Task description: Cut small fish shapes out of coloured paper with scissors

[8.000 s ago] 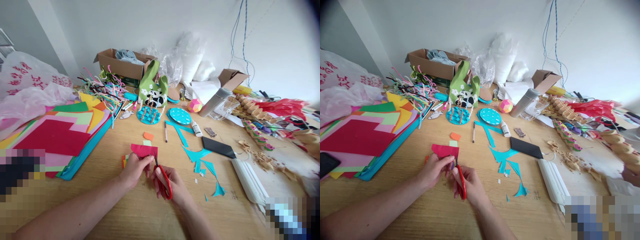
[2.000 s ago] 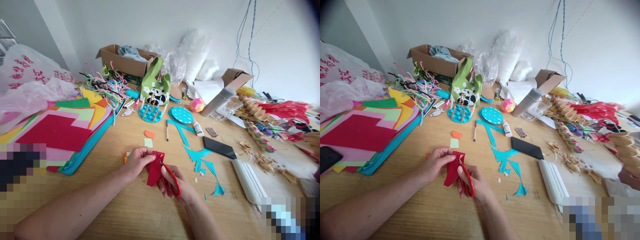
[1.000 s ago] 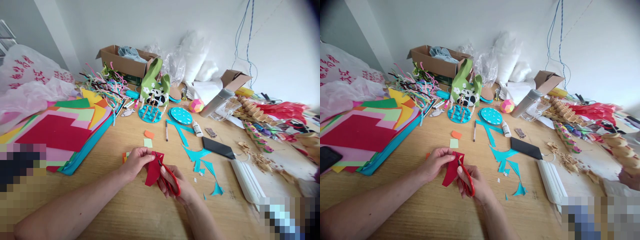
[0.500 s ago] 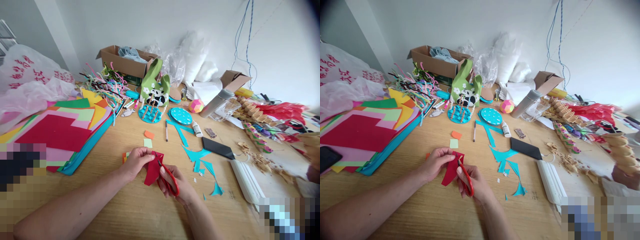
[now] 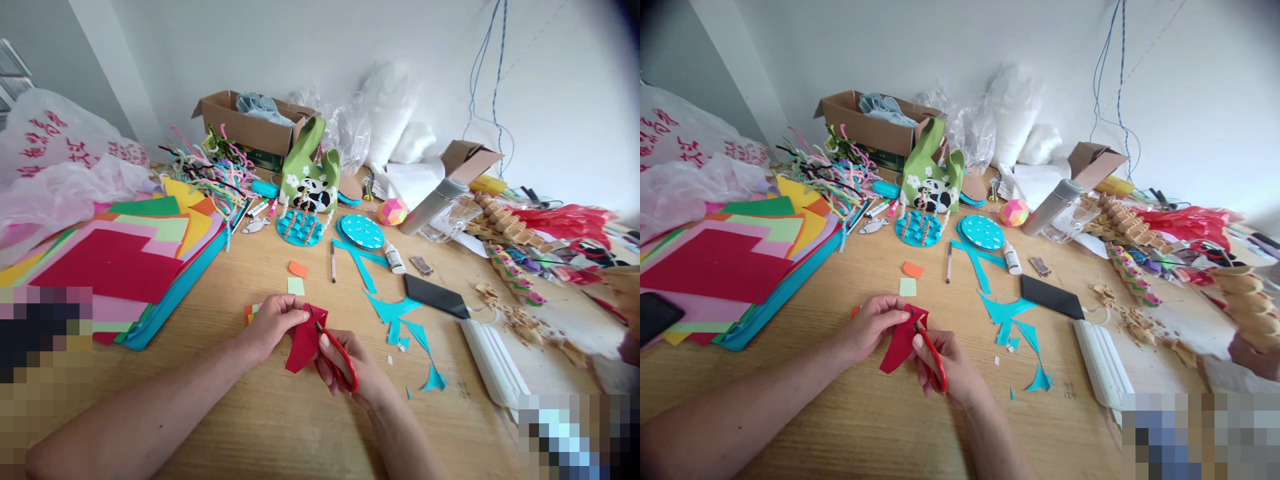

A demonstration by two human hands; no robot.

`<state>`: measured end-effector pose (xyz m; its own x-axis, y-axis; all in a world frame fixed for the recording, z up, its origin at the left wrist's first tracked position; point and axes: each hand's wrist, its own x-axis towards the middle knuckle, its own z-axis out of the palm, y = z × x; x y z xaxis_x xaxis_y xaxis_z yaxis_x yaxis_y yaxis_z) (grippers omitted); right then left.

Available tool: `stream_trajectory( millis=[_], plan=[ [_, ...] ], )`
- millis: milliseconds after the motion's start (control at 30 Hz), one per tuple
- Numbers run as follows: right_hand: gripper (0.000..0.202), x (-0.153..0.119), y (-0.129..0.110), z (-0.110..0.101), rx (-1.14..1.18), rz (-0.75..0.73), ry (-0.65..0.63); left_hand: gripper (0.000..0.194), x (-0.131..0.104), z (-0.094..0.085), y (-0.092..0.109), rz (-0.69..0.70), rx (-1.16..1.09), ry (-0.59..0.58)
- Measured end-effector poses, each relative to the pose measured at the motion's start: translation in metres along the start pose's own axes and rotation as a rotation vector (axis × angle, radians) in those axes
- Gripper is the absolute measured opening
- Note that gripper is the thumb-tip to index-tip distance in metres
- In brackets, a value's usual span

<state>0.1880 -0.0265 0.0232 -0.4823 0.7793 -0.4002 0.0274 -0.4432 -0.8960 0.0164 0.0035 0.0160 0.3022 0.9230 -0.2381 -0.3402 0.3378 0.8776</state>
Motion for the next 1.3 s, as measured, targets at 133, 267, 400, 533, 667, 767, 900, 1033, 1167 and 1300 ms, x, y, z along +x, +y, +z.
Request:
stream_trajectory(
  millis=[133, 267, 400, 533, 667, 767, 900, 1033, 1167, 1300],
  plan=[
    [0.052, 0.0003, 0.0001, -0.0002, 0.010, -0.011, 0.002, 0.018, 0.0000, 0.0001, -0.0001, -0.009, -0.013, 0.009],
    [0.053, -0.0002, -0.0017, 0.0005, 0.024, 0.005, 0.012, 0.019, -0.0006, 0.0003, 0.0006, -0.032, -0.013, 0.007],
    [0.053, -0.0007, -0.0019, 0.0003, 0.033, 0.013, 0.005, 0.019, -0.0011, 0.0015, 0.0025, -0.025, -0.001, 0.018],
    [0.055, -0.0005, -0.0014, -0.0002, 0.022, 0.020, -0.005, 0.019, -0.0014, 0.0026, 0.0044, -0.020, 0.022, 0.010],
    [0.056, -0.0007, -0.0029, 0.0001, 0.008, 0.026, -0.003, 0.020, -0.0009, 0.0013, 0.0036, -0.018, 0.018, -0.017],
    [0.056, -0.0012, -0.0044, 0.0005, 0.003, 0.032, 0.001, 0.019, -0.0004, -0.0002, 0.0021, -0.020, 0.021, -0.024],
    [0.056, -0.0016, -0.0055, 0.0009, -0.005, 0.033, 0.010, 0.019, -0.0002, -0.0008, 0.0017, -0.025, 0.019, -0.014],
    [0.056, -0.0007, -0.0050, 0.0008, -0.005, 0.019, 0.016, 0.020, -0.0002, 0.0001, 0.0022, -0.034, -0.009, -0.012],
    [0.056, 0.0005, -0.0036, -0.0006, -0.003, 0.034, 0.015, 0.022, 0.0005, 0.0006, 0.0020, -0.048, -0.041, 0.018],
    [0.054, -0.0004, -0.0042, -0.0015, -0.004, 0.048, 0.013, 0.021, 0.0013, 0.0001, 0.0015, -0.039, 0.012, 0.053]
  ],
)
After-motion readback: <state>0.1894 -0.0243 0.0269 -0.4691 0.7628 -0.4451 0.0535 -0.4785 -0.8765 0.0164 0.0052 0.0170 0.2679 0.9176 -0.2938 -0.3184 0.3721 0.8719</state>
